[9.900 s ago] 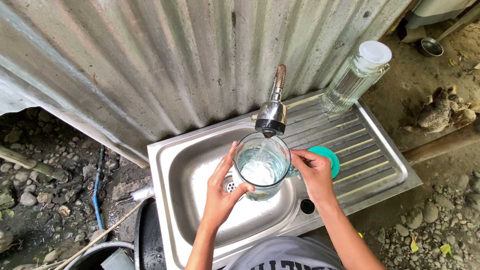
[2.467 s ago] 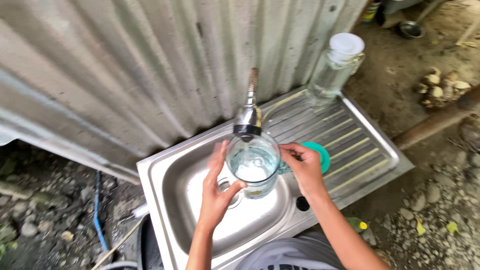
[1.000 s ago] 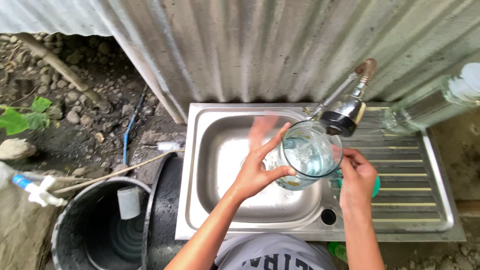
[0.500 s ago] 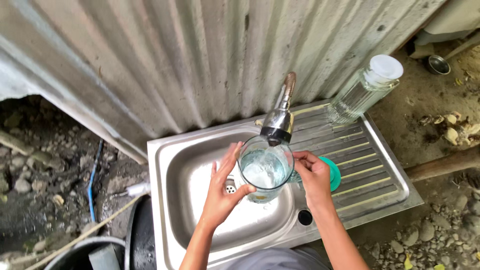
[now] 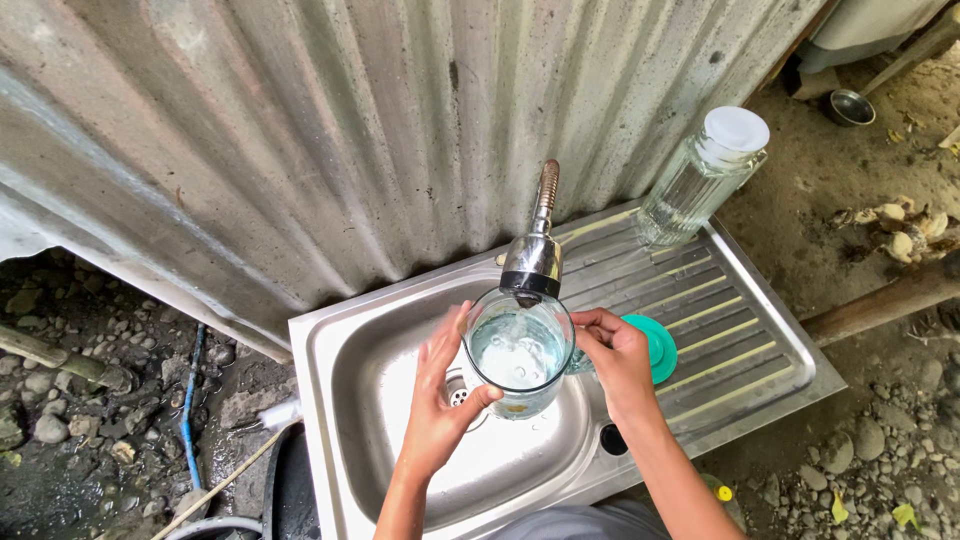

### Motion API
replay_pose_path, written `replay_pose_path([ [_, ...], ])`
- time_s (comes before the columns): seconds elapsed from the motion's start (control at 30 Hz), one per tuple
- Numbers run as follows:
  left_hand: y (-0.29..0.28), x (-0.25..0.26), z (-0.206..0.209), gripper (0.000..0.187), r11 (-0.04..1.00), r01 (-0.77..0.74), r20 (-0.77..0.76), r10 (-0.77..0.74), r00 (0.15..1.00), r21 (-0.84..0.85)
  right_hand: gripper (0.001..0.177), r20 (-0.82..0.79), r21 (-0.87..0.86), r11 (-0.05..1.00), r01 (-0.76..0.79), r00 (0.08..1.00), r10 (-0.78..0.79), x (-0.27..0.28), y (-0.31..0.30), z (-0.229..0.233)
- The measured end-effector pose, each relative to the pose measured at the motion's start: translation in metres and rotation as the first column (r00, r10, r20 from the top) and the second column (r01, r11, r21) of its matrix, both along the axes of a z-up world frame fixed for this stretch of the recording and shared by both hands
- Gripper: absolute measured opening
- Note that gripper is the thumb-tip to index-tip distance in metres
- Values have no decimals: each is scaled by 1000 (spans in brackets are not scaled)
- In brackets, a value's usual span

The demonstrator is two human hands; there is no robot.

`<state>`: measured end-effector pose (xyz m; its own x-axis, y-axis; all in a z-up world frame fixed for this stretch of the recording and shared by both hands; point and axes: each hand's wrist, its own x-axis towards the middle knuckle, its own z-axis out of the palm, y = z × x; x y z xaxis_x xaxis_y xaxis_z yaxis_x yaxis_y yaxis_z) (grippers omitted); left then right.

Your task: The person fills a clear glass jar with water from an outdoor tap, secures its lid, then refills a glass pitcher with a green lid from the same tap and places it on the sink drainer. Chickens are visible nearby but not interacted with.

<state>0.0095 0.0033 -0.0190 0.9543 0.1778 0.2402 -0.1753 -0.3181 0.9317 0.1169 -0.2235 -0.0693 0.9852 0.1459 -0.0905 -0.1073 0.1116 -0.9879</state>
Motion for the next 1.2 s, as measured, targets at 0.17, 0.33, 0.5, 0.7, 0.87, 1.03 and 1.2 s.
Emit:
replay_pose_path([
  [0.17, -2, -1, -1, 97, 991, 50, 40, -45, 998, -122, 15, -27, 39, 999, -8, 1000, 9, -2, 0, 3],
  [0.33, -3, -1, 1, 98, 998, 41, 100, -36, 994, -50, 17, -23, 51, 999, -14, 1000, 15, -5, 2, 8],
  [0.5, 0, -2, 3, 100, 992, 69, -4, -70, 998, -107, 17, -18, 32, 999, -17, 1000, 18, -5, 2, 10],
  [0.7, 0, -2, 3, 99, 999, 37, -9, -37, 999, -35, 19, -16, 67, 997, -27, 999, 28, -5, 2, 9],
  [0.87, -3, -4, 1, 98, 990, 48, 37, -43, 998, -132, 18, -21, 53, 998, -28, 999, 29, -7, 1, 7],
  [1.03, -5, -5, -2, 94, 996, 16, 89, -8, 996, -90, 17, -15, 59, 998, -30, 999, 30, -7, 1, 8],
  [1.2, -4, -5, -5, 97, 998, 15, 21, -14, 1000, -67, 17, -17, 56, 998, -28, 999, 29, -7, 2, 9],
])
